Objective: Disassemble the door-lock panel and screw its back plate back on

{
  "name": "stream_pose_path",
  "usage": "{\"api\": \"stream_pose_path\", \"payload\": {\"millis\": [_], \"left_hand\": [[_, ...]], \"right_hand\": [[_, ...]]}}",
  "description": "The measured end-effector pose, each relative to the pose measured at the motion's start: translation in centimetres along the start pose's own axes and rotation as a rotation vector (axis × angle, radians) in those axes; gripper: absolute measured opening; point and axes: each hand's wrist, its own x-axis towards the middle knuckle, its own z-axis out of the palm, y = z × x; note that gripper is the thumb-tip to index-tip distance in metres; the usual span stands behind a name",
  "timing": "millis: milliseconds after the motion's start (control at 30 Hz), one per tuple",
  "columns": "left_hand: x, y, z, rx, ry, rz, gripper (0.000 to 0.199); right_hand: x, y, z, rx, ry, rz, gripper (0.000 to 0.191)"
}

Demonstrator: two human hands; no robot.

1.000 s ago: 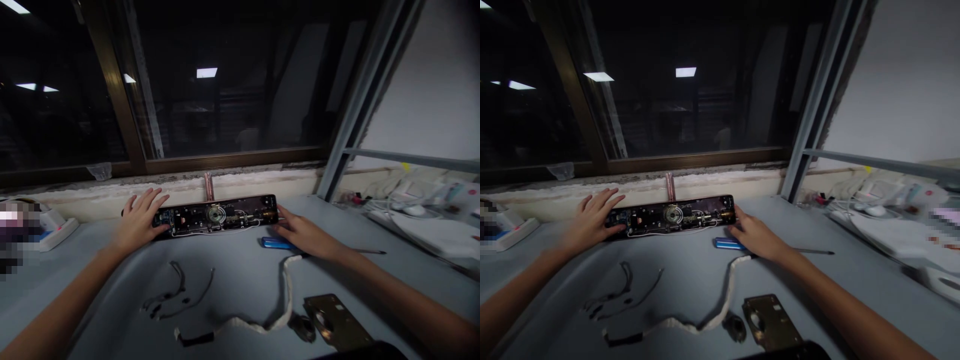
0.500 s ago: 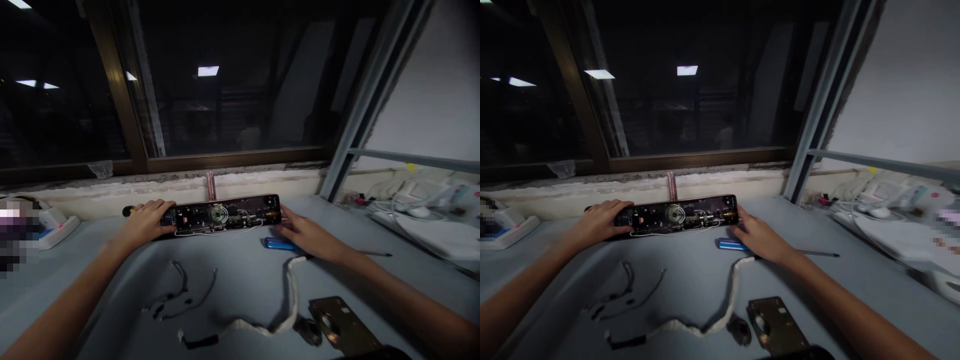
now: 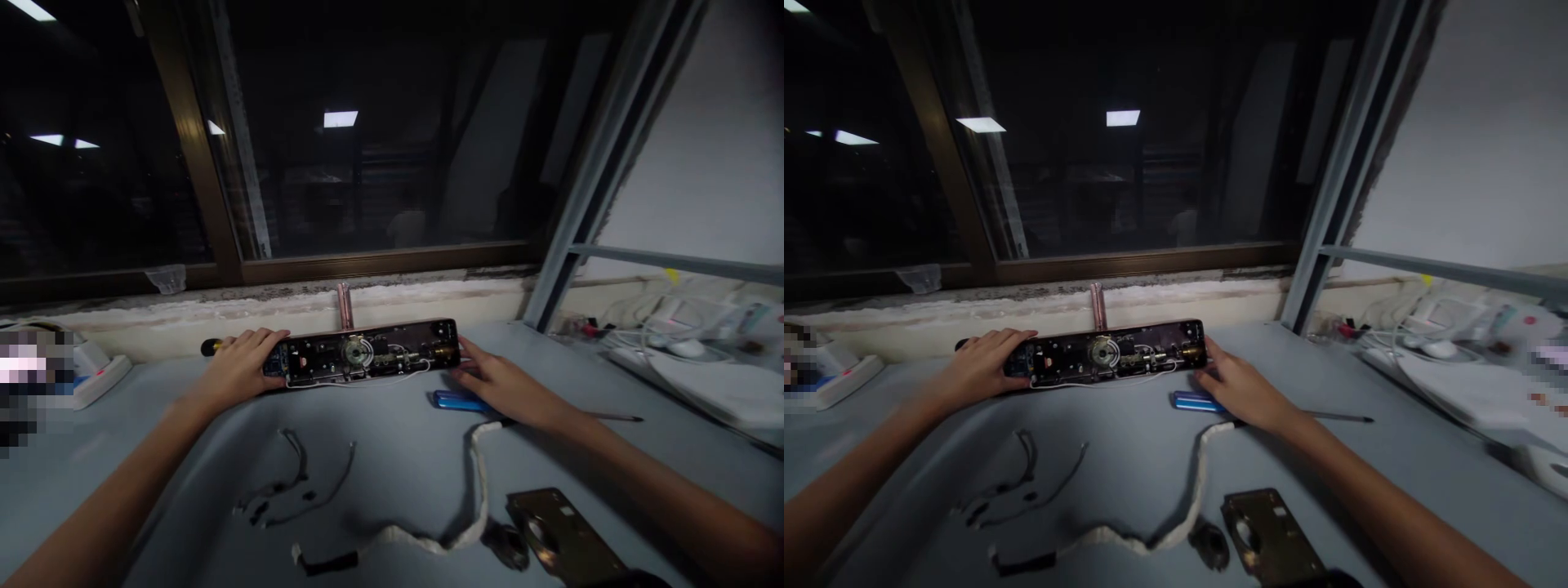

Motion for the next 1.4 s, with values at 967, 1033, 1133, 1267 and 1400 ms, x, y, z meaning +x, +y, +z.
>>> {"api": "stream_pose_path", "payload": {"millis": [967,1033,1133,1267,1400], "left_hand": [[-0.3,0.7,-0.4,0.013,0.004,-0.006,0.056],[-0.3,0.6,-0.3,0.013,0.003,-0.004,0.057],[-0.3,0.3,-0.2,-0.002,0.006,0.009,0.060],[-0.4,0.0,-0.2,-0.069,0.005,0.060,0.069],[-0.4,0.4,-0.3,-0.074,0.002,0.011,0.070]], "right_hand": [[1.8,-5.2,0.9,-0.577,-0.029,-0.481,0.024],[2.3,-5.7,1.7,-0.619,-0.133,-0.548,0.020],[2.8,-6.0,2.5,-0.678,-0.142,-0.543,0.020],[3.0,-5.7,3.1,-0.723,-0.097,-0.528,0.021],[2.9,-5.3,3.4,-0.756,-0.057,-0.525,0.019]]}}
